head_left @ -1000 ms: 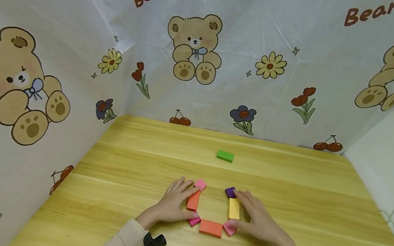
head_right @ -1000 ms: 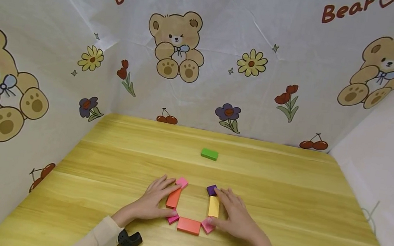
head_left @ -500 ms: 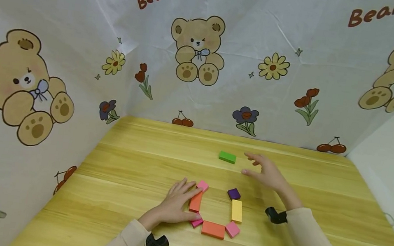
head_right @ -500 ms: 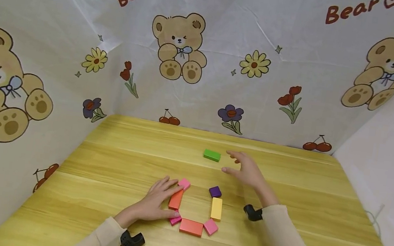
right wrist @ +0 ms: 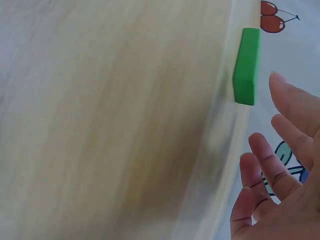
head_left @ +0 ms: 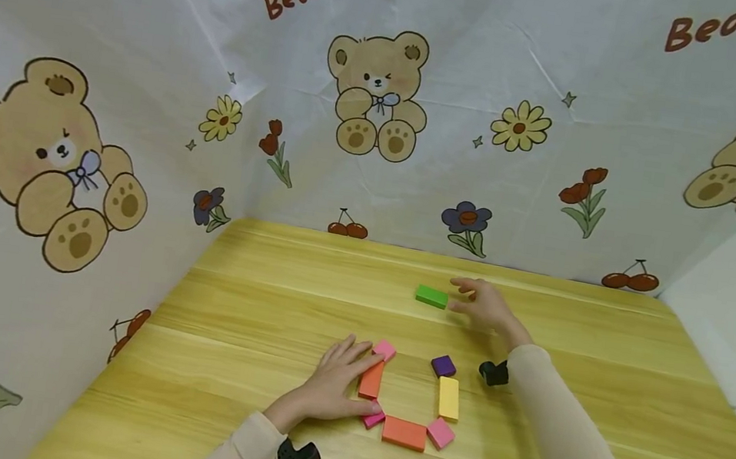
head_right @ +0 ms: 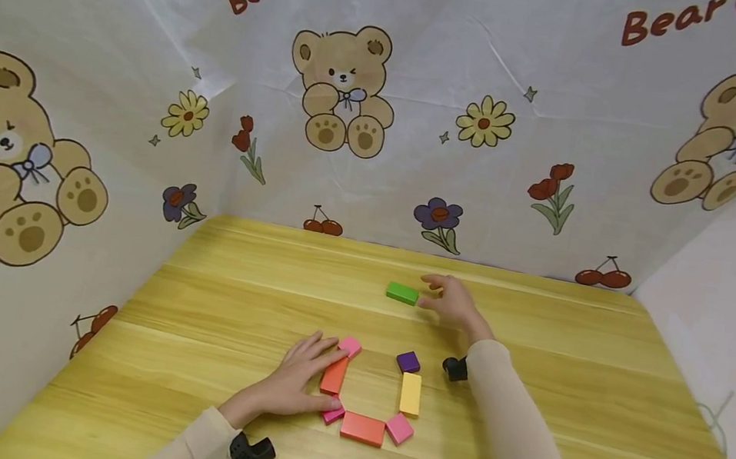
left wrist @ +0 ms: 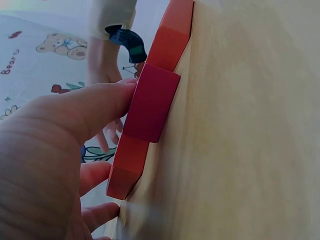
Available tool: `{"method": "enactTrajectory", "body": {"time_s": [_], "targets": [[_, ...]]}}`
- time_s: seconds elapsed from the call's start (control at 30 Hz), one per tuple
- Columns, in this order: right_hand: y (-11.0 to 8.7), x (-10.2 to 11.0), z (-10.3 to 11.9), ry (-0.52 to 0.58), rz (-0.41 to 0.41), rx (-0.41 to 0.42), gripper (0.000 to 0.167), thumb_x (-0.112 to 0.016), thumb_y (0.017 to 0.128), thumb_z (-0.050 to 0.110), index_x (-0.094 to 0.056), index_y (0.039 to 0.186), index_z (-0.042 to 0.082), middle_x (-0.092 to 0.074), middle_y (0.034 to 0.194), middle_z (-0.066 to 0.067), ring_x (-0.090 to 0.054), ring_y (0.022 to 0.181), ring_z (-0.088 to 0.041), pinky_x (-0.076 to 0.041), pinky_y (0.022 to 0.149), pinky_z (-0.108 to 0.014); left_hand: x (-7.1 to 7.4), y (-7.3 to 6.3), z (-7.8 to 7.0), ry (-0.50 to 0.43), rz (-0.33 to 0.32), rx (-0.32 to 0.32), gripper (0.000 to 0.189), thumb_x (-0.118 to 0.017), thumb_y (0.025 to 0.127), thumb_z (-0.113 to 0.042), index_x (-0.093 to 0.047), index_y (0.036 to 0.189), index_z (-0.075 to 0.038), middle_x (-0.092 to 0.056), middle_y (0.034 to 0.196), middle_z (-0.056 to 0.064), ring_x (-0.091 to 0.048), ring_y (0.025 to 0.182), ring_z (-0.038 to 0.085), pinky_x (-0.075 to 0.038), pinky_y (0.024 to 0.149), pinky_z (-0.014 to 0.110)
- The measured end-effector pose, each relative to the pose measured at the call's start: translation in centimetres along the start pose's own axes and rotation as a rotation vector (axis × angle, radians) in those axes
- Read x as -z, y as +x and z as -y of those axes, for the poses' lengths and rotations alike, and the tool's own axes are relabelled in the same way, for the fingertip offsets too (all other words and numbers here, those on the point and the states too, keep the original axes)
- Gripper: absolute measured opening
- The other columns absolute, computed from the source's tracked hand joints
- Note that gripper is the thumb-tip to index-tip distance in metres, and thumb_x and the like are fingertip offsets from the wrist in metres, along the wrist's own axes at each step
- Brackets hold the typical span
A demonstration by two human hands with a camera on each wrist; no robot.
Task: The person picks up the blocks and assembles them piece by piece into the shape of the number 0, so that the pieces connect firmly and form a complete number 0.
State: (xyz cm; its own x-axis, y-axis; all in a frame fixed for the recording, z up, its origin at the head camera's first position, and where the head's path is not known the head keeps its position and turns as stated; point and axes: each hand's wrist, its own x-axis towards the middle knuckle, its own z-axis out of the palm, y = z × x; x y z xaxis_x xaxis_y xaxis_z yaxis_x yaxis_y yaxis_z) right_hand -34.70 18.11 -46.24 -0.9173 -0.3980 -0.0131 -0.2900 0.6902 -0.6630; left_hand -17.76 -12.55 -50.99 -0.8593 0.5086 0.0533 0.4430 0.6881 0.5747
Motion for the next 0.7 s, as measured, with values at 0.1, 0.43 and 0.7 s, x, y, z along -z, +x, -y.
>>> {"method": "enactTrajectory", "body": {"time_s": [0.1, 0.43, 0.7], "targets": [[0.4, -0.5, -0.4, 0.026, 0.011, -0.005, 0.053, -0.069, 0.092, 0.018, -0.052, 0.139, 0.000, -0.055, 0.131, -0.029, -0.054, 0.117, -0.047, -0.043, 0.100, -0.057, 0.0, 0.0, -0.1, 0.002, 0.005, 0.002, 0.082, -0.067, 0.085, -0.056, -0.036, 0.153, -0.022, -0.027, 0.160, 0.011, -0.007, 0.150, 0.039, -0.005, 0.118, 0.061], [1.2, -1.6, -0.5, 0.042, 0.002, 0.028, 0.048, -0.072, 0.088, 0.013, -0.058, 0.130, -0.006, -0.062, 0.119, -0.025, -0.057, 0.109, -0.041, -0.045, 0.097, -0.053, 0.2, 0.0, -0.3, 0.003, 0.015, 0.014, 0.082, -0.068, 0.085, -0.054, -0.035, 0.153, -0.022, -0.026, 0.160, 0.010, -0.006, 0.151, 0.038, -0.005, 0.118, 0.060], [1.4, -1.9, -0.2, 0.000, -0.034, 0.044, 0.039, -0.072, 0.087, 0.014, -0.065, 0.121, -0.003, -0.066, 0.109, -0.020, -0.062, 0.098, -0.034, -0.051, 0.085, -0.043, 0.3, -0.1, -0.3, 0.001, 0.017, 0.023, 0.082, -0.067, 0.085, -0.055, -0.036, 0.153, -0.022, -0.026, 0.160, 0.009, -0.006, 0.151, 0.038, -0.005, 0.119, 0.059]]}}
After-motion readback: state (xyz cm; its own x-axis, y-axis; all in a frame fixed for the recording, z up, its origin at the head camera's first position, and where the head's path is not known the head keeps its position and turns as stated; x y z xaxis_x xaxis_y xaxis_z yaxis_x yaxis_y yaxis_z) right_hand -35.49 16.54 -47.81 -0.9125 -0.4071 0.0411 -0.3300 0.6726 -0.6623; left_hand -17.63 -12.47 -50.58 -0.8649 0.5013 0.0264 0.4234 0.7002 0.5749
